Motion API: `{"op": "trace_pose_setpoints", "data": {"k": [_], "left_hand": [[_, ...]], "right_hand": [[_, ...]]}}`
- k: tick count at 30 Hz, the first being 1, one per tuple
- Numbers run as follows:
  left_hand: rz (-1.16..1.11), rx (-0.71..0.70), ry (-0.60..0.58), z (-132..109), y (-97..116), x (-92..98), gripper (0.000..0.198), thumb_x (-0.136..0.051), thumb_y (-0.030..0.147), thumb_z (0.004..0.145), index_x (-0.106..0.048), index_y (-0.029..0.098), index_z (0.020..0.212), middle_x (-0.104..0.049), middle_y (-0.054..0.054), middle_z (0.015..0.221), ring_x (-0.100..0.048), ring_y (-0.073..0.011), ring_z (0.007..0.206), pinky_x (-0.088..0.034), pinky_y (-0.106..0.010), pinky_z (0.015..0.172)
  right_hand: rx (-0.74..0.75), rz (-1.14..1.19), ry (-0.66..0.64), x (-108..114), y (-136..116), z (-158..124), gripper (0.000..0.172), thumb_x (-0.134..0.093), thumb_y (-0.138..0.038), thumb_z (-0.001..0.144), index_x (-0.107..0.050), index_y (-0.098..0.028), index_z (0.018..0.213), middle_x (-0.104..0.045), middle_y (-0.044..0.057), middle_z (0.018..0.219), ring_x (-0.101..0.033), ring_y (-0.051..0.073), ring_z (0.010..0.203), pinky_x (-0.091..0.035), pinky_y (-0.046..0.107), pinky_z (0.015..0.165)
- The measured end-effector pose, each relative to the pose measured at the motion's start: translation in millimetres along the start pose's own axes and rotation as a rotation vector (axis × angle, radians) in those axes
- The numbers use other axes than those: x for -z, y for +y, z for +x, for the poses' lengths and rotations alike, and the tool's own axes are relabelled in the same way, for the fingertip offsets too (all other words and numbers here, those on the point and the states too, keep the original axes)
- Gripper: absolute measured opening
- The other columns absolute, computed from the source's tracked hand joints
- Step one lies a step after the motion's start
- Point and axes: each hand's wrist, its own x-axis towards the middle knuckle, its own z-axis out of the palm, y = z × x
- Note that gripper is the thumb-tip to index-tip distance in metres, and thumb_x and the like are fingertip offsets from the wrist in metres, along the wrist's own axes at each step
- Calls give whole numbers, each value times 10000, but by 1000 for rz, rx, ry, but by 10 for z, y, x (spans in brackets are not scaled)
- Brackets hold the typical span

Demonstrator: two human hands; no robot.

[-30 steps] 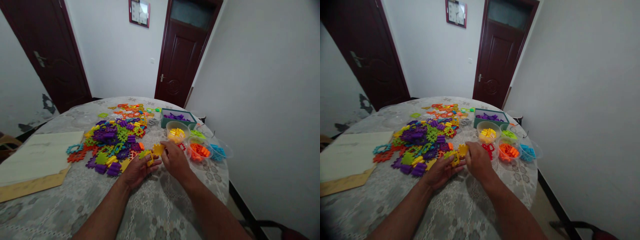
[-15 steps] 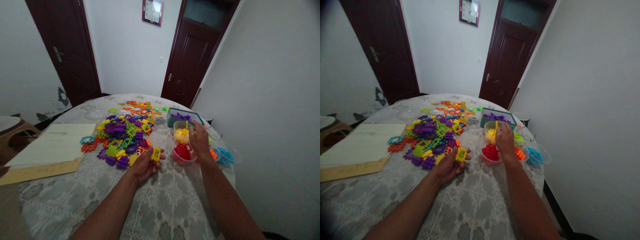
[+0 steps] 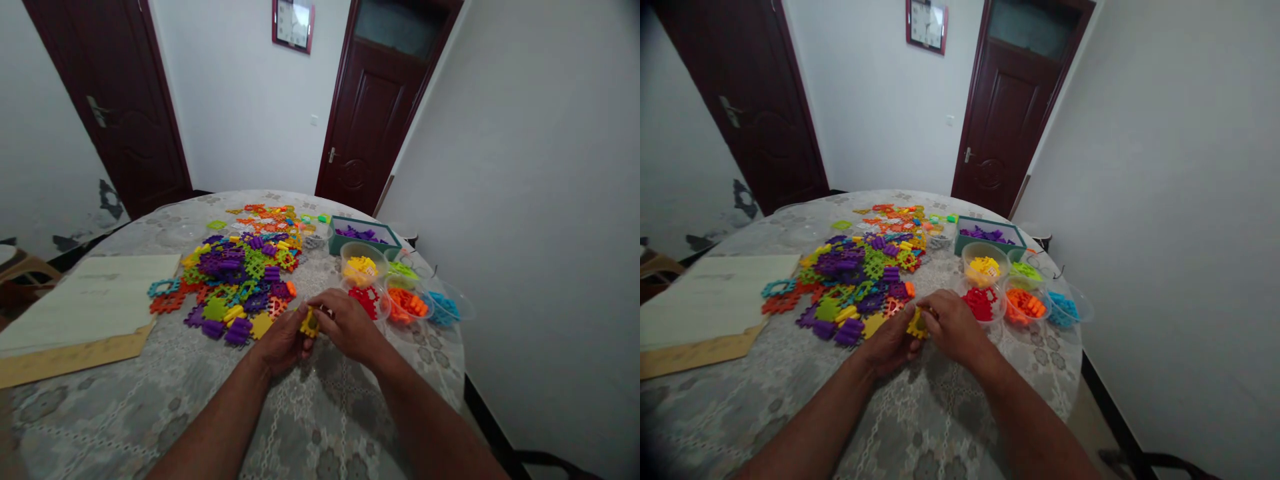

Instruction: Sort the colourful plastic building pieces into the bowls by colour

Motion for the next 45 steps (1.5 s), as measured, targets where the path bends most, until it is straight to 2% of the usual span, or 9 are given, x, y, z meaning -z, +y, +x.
{"op": "trace_pose_setpoints", "data": {"k": [6, 13, 17, 19, 22, 26, 32, 38, 45], "left_hand": [[-163, 124, 23, 18, 105, -24, 712, -366, 714, 1027, -704, 89, 996, -702, -93, 751, -541, -109, 419, -451, -233, 367], [-246, 141, 18, 1, 184, -38, 651, -340, 601, 1073, -656, 75, 1288, -766, -156, 887, -586, -122, 454, -430, -212, 364], [-210, 102, 27, 21, 165, -31, 611, -387, 595, 1068, -588, 108, 1378, -782, -174, 948, -655, -153, 501, -489, -227, 373], [-188, 84, 29, 24, 155, -32, 595, -415, 591, 1063, -566, 121, 1396, -785, -174, 956, -663, -157, 505, -495, -226, 368], [-135, 58, 40, 20, 128, -36, 566, -452, 587, 1056, -575, 136, 1375, -786, -153, 911, -668, -156, 503, -496, -215, 370], [-41, 36, 82, 23, 67, -28, 553, -490, 628, 1031, -668, 110, 1110, -689, -62, 600, -601, -146, 390, -469, -202, 357], [-29, 42, 101, 38, 36, 1, 524, -586, 660, 976, -637, 142, 1041, -659, -12, 573, -577, -139, 358, -458, -203, 339], [-84, 81, 46, 30, 151, -55, 569, -484, 656, 1021, -599, 147, 1248, -764, -101, 817, -636, -148, 453, -495, -224, 358], [-83, -7, 11, -20, 215, -76, 579, -576, 579, 994, -641, 80, 1280, -772, -186, 982, -680, -168, 591, -538, -250, 450]], "right_hand": [[-227, 303, -41, 333, 215, 19, 138, -657, -264, 935, -737, -201, 1028, -756, 25, 916, -686, 161, 789, -528, 279, 714], [-390, 23, 483, 795, 884, 338, 363, -653, -398, 882, -735, -154, 1139, -771, 93, 964, -702, 229, 820, -569, 375, 772], [-319, -259, 638, 829, 962, 413, 415, -582, -334, 911, -714, -128, 1246, -769, 162, 1122, -709, 268, 916, -555, 461, 920], [-249, -297, 590, 727, 830, 356, 354, -545, -301, 943, -731, -142, 1200, -762, 164, 1165, -708, 268, 953, -545, 457, 951], [-133, -177, 347, 457, 490, 197, 254, -547, -272, 986, -740, -190, 1130, -771, 108, 1096, -711, 226, 923, -552, 385, 907], [-7, -17, 42, 76, 92, 29, 184, -631, -190, 979, -732, -200, 1133, -757, 63, 1039, -698, 191, 947, -535, 335, 902], [-17, 80, 42, -41, 6, -16, 244, -622, -80, 957, -745, -205, 1128, -738, 46, 1030, -676, 171, 976, -513, 310, 894], [-181, 250, 130, 281, 202, -43, 223, -613, -193, 954, -749, -207, 1131, -764, 31, 998, -702, 156, 875, -537, 284, 799], [-411, -89, 624, 1047, 1039, -47, 336, -584, -341, 903, -759, -166, 1130, -776, 89, 1014, -699, 224, 885, -547, 361, 861]]}}
